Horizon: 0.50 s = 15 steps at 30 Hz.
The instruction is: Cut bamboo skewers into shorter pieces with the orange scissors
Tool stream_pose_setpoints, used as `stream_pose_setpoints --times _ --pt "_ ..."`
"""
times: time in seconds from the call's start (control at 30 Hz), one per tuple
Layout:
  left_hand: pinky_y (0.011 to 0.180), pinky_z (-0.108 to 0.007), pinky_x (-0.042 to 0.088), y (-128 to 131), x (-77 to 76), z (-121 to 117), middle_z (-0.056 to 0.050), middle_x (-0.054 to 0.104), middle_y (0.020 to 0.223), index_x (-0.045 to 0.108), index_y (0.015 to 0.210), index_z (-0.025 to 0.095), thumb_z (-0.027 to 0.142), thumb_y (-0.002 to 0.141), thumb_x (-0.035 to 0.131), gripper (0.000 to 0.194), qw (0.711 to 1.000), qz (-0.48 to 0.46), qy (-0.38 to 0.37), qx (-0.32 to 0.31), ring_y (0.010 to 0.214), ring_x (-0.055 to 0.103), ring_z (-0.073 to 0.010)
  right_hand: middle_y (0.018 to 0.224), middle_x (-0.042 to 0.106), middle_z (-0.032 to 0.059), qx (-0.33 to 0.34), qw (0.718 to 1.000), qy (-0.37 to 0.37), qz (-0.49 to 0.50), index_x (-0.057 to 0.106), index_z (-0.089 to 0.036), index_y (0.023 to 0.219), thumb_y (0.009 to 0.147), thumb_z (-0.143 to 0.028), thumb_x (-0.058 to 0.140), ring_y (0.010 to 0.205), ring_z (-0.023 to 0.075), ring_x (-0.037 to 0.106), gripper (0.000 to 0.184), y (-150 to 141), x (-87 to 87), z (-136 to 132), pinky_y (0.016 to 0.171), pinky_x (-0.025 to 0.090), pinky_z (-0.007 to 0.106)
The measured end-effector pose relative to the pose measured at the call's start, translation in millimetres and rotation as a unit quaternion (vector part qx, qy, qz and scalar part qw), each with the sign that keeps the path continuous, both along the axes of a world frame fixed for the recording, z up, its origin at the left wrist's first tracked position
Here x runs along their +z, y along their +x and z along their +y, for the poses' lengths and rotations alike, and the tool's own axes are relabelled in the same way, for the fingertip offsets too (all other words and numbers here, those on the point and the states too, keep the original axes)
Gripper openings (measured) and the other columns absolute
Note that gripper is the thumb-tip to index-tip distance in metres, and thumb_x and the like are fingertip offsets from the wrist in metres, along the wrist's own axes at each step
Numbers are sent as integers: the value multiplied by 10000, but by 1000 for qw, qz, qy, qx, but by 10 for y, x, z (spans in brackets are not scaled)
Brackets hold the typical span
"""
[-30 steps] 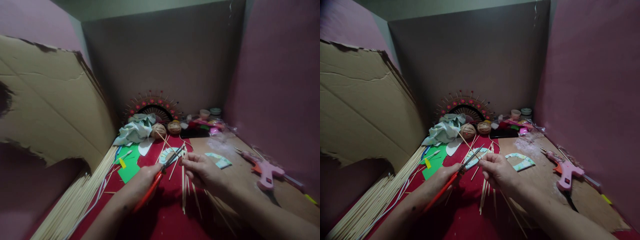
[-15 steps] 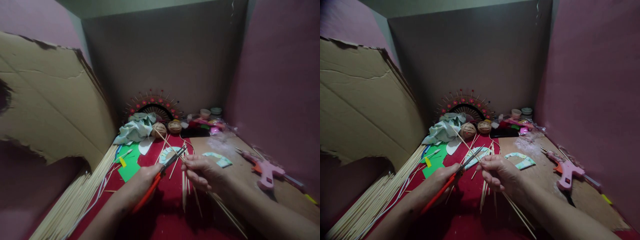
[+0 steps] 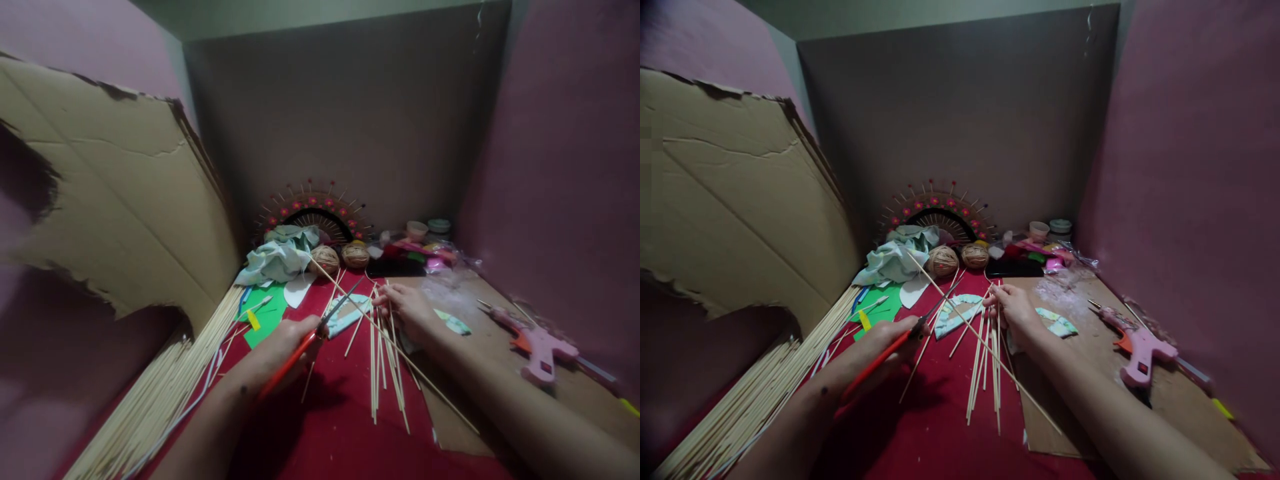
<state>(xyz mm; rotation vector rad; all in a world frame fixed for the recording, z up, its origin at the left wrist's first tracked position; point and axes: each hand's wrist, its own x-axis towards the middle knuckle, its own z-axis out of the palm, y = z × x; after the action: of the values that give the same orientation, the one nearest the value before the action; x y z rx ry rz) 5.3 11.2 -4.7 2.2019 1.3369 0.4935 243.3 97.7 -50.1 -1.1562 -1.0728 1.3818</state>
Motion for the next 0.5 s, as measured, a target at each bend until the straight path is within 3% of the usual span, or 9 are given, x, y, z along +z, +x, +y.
stream_pose_setpoints --times 0.1,0.17,0.23,0.33,0.4,0.5 --pt "504 -193 304 -37 -70 53 44 481 638 518 828 171 189 828 448 72 1000 15 16 -14 540 392 -83 569 591 -3 0 998 31 -57 607 -163 758 763 -290 620 409 92 488 128 13 85 -49 363 357 200" --pt "516 -197 304 -61 -110 79 42 500 653 521 843 172 175 805 468 65 999 22 40 -19 547 402 -85 706 636 17 -7 995 67 -79 641 -178 796 725 -266 654 599 131 579 114 15 202 -149 509 438 228" --pt "534 -203 309 -66 -128 87 37 523 678 520 846 173 176 777 497 73 997 35 61 -16 570 415 -92 811 647 29 -2 991 98 -95 658 -183 789 727 -272 650 739 152 591 109 -4 325 -296 609 446 240" --pt "550 -207 323 -30 -123 69 32 551 703 514 856 179 194 756 516 101 997 51 59 -7 592 440 -104 723 623 24 134 980 95 -112 643 -166 782 788 -368 582 632 149 576 210 -86 433 -537 559 423 261" --pt "553 -210 335 9 -119 49 25 566 717 514 871 182 205 764 512 110 997 49 57 -4 599 457 -113 661 581 -12 138 974 120 -136 626 -175 834 780 -348 595 546 116 509 184 -154 440 -655 527 389 249" --pt "568 -220 362 59 -128 17 10 591 764 520 895 184 211 768 527 131 997 32 70 -12 625 492 -130 546 480 -39 80 951 208 -214 621 -169 760 832 -323 533 512 101 429 192 -211 415 -735 523 337 248"
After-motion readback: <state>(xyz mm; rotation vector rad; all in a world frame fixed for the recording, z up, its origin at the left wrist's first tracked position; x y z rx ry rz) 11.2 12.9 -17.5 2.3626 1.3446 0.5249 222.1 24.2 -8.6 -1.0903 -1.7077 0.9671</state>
